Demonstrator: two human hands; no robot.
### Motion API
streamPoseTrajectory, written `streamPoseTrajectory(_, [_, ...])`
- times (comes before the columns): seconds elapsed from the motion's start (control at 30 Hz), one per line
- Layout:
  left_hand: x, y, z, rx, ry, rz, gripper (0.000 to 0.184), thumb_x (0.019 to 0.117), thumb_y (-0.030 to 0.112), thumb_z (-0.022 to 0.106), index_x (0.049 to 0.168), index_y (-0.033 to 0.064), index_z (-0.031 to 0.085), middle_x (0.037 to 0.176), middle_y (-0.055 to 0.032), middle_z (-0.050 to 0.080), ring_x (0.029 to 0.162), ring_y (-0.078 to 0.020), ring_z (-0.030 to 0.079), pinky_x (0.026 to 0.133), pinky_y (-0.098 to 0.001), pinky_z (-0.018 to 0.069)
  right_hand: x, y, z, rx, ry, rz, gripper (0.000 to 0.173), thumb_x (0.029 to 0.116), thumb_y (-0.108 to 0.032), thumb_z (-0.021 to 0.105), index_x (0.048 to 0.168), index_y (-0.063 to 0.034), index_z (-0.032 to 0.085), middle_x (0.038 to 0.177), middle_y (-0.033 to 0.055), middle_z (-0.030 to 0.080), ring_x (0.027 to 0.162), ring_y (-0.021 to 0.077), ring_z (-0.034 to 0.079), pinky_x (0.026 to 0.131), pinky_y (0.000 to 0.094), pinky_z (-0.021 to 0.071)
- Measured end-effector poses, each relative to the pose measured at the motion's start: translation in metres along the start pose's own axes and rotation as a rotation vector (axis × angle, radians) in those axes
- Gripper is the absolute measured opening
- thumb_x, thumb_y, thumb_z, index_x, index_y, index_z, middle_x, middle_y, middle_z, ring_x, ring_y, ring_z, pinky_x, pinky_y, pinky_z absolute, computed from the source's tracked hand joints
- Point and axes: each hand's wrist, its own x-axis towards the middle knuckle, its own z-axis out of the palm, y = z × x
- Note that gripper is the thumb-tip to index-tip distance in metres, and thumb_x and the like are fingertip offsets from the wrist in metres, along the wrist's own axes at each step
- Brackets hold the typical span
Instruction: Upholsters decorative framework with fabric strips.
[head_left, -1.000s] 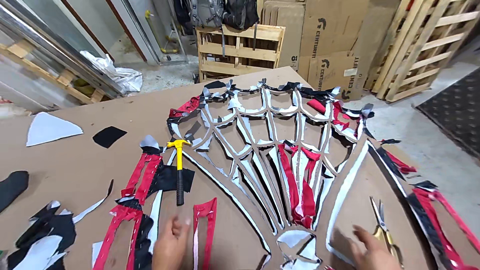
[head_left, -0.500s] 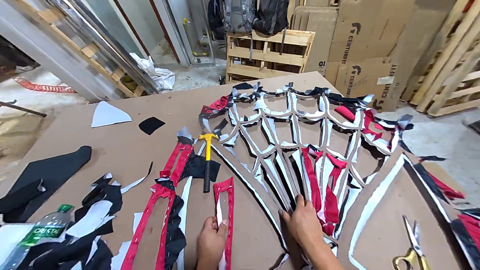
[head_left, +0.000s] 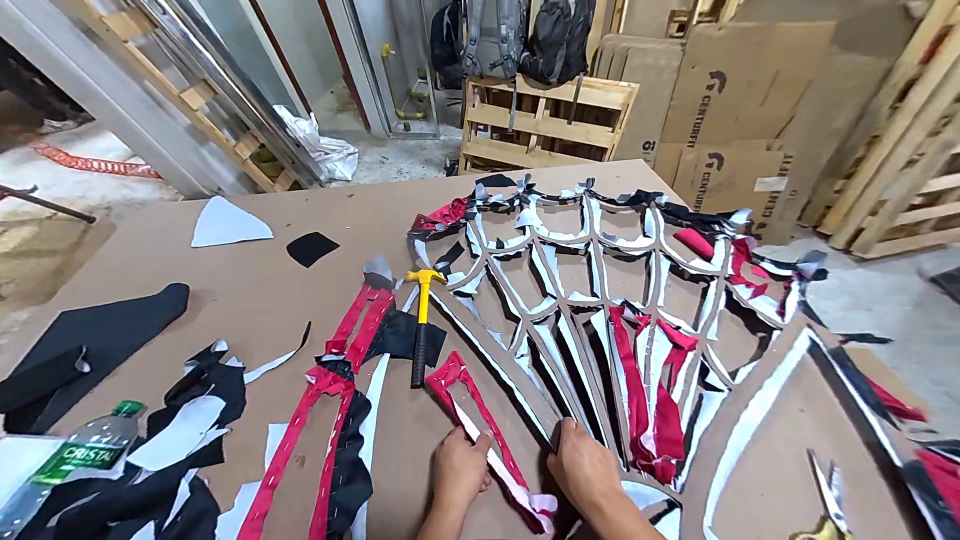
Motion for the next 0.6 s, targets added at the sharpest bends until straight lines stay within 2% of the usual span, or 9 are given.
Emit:
streamPoseTrajectory(0.17, [0.015,0.035,0.034,0.025,-0.039,0.036,0.041,0.1019,0.043,0.062,0.114,0.004,0.063,0.072,-0.0082,0.072,0.055,-0.019,0.071,0.055,-0.0372,0.0631,-0.011,0.004,-0.024,0.013,-0.005,-0.033,0.052,0.0871,-0.037,0.067,0.128,-0.0069,0.059,0.117,0.0156,0.07,0.105,0.0337,0.071,0.084,0.0537,0.0578])
streamPoseTrajectory(0.23, [0.019,0.056,0.05,0.066,-0.06,0.065,0.032,0.1032,0.031,0.058,0.119,0.0036,0.062,0.078,-0.0095,0.074,0.06,-0.0197,0.074,0.059,-0.0377,0.0645,-0.015,0.006,-0.027,0.016,-0.007,-0.044,0.051,0.0887,-0.037,0.066,0.128,-0.0067,0.059,0.118,0.016,0.069,0.105,0.0336,0.071,0.084,0.0538,0.0577])
streamPoseTrajectory(0.27, [0.019,0.068,0.057,0.138,-0.045,0.092,0.028,0.1011,0.023,0.057,0.121,0.0029,0.062,0.086,-0.0112,0.075,0.068,-0.0208,0.076,0.064,-0.0393,0.0653,-0.017,0.006,-0.029,0.022,-0.01,-0.043,0.05,0.0893,-0.037,0.065,0.129,-0.0064,0.058,0.118,0.0162,0.069,0.106,0.0339,0.071,0.084,0.054,0.0576])
streamPoseTrajectory(0.3, [0.018,0.079,0.061,0.229,-0.027,0.114,0.03,0.0986,0.017,0.058,0.124,0.0007,0.062,0.1,-0.0147,0.074,0.084,-0.0246,0.076,0.077,-0.0442,0.064,-0.018,0.006,-0.032,0.029,-0.008,-0.04,0.05,0.0896,-0.037,0.065,0.129,-0.0065,0.058,0.119,0.0164,0.069,0.106,0.034,0.071,0.085,0.0542,0.0576])
streamPoseTrajectory(0.33, [0.019,0.084,0.065,0.295,-0.015,0.139,0.034,0.0976,0.016,0.06,0.126,-0.0022,0.063,0.115,-0.0195,0.071,0.105,-0.0304,0.071,0.094,-0.0502,0.0573,-0.02,0.007,-0.034,0.039,-0.004,-0.038,0.05,0.0901,-0.036,0.064,0.13,-0.0065,0.058,0.12,0.0166,0.068,0.106,0.0342,0.071,0.084,0.0544,0.0576])
streamPoseTrajectory(0.4, [0.03,0.079,0.07,0.299,-0.036,0.235,0.04,0.0952,0.016,0.065,0.128,-0.0062,0.061,0.123,-0.0243,0.067,0.12,-0.0356,0.065,0.104,-0.0544,0.0503,-0.022,0.01,-0.035,0.069,0.004,-0.035,0.049,0.0916,-0.035,0.063,0.131,-0.0065,0.058,0.121,0.0169,0.068,0.106,0.0346,0.07,0.085,0.0549,0.0574])
streamPoseTrajectory(0.47, [0.04,0.061,0.065,0.096,-0.137,0.306,0.038,0.0972,0.012,0.062,0.131,-0.0049,0.059,0.122,-0.0211,0.068,0.116,-0.0295,0.067,0.101,-0.0492,0.0548,-0.025,0.01,-0.031,0.1,0.016,-0.037,0.047,0.0927,-0.031,0.062,0.131,-0.0048,0.057,0.122,0.0177,0.067,0.105,0.0354,0.07,0.084,0.0546,0.0577])
streamPoseTrajectory(0.53, [0.041,0.051,0.056,-0.232,-0.31,0.305,0.033,0.0986,0.003,0.057,0.13,-0.0047,0.055,0.115,-0.0166,0.07,0.102,-0.0223,0.072,0.088,-0.0407,0.0618,-0.025,0.01,-0.024,0.138,0.021,-0.048,0.043,0.0946,-0.025,0.06,0.131,-0.0028,0.057,0.122,0.0188,0.066,0.106,0.0356,0.07,0.084,0.0534,0.0581])
streamPoseTrajectory(0.6, [0.038,0.043,0.049,-0.501,-0.439,0.27,0.034,0.0971,-0.005,0.054,0.131,-0.0069,0.05,0.115,-0.0186,0.07,0.1,-0.0242,0.072,0.087,-0.04,0.062,-0.023,0.011,-0.012,0.165,0.023,-0.064,0.039,0.0962,-0.02,0.057,0.13,-0.0007,0.057,0.121,0.02,0.066,0.106,0.036,0.07,0.085,0.0514,0.058])
